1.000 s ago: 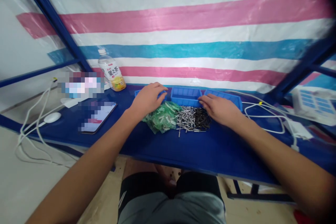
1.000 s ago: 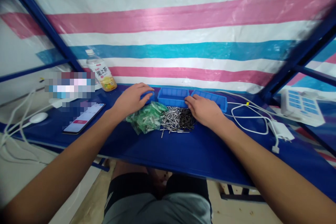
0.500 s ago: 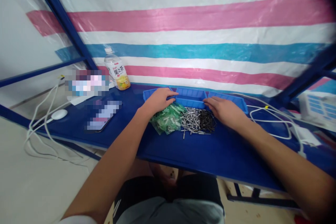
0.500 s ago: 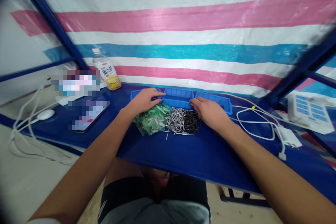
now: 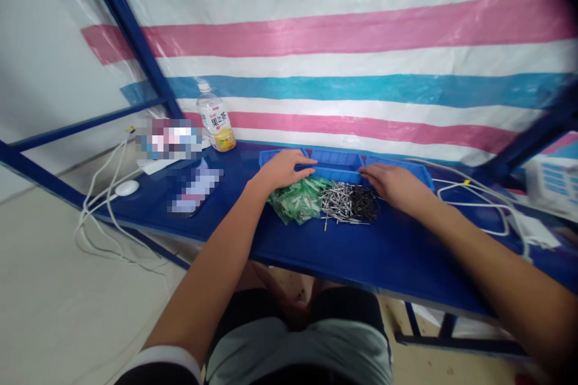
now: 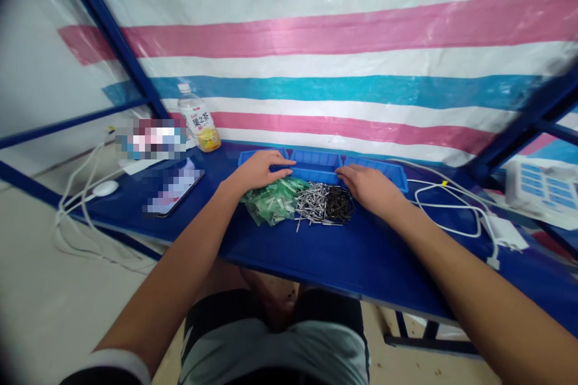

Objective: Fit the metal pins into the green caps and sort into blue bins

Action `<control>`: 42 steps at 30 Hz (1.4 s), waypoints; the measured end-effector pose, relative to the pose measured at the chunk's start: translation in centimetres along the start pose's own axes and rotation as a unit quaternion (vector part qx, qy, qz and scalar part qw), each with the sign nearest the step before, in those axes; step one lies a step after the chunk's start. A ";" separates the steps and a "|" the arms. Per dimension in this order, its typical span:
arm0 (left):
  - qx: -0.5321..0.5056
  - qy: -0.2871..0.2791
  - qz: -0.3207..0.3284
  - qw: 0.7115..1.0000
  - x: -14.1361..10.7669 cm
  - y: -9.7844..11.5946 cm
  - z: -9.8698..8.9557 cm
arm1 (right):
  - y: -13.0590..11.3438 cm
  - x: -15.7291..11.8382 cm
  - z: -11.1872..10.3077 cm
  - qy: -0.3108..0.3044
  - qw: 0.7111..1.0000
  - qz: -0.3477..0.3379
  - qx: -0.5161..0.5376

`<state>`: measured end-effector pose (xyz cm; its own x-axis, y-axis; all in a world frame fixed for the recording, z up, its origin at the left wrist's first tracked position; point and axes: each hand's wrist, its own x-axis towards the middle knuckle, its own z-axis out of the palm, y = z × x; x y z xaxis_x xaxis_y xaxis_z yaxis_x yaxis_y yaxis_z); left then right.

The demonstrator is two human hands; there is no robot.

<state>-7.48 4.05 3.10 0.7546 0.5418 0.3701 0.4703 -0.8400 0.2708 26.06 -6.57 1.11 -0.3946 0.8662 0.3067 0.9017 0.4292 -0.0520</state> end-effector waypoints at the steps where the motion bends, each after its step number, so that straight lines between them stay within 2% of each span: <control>1: -0.001 0.001 0.000 1.000 0.0 0.0 0.0 | 0.0 0.0 0.0 0.000 1.000 -0.002 -0.001; 7: -0.011 0.015 0.005 1.000 0.4 -0.5 0.2 | 0.2 0.1 -0.3 0.010 1.000 -0.013 0.014; 15: -0.005 0.004 0.002 1.000 0.5 -0.9 0.4 | 0.8 0.1 -0.8 -0.007 1.000 -0.022 0.012; 17: 0.008 0.018 -0.009 1.000 0.4 -0.7 0.3 | 0.9 0.0 -0.9 -0.004 1.000 -0.026 0.005; 20: 0.043 0.071 -0.020 0.996 0.5 0.4 -0.5 | 0.5 0.1 -1.8 0.013 1.000 -0.018 -0.021; 23: 0.073 0.156 -0.013 0.985 1.5 2.7 -1.7 | -1.1 0.7 -3.2 0.064 0.997 -0.022 -0.024; 25: 0.049 0.201 -0.008 0.978 2.7 4.5 -2.4 | -3.2 1.3 -4.2 0.077 0.996 -0.039 -0.001; 28: -0.008 0.249 -0.013 0.968 4.3 6.4 -2.9 | -7.2 2.1 -4.6 0.047 0.993 -0.101 0.027; 30: -0.008 0.273 -0.025 0.962 4.7 6.5 -2.6 | -9.6 2.5 -4.0 0.027 0.988 -0.146 0.038; 32: 0.023 0.275 -0.043 0.960 4.4 5.9 -2.0 | -11.3 2.8 -3.0 0.002 0.984 -0.179 0.020; 35: 0.057 0.231 -0.042 0.970 3.2 4.2 -0.8 | -12.4 3.1 -1.4 0.001 0.987 -0.154 -0.040; 38: 0.053 0.214 -0.030 0.975 2.2 3.1 -0.1 | -12.1 3.2 -1.0 0.013 0.990 -0.129 -0.047; 42: -0.005 0.212 -0.031 0.977 2.0 3.7 0.0 | -10.8 3.2 -2.0 0.050 0.991 -0.120 0.024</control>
<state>-4.22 1.97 4.81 0.4667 0.5563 0.6875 0.5027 -0.8065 0.3113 15.40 -8.91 4.53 -0.5746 0.7092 0.4085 0.7741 0.6330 -0.0099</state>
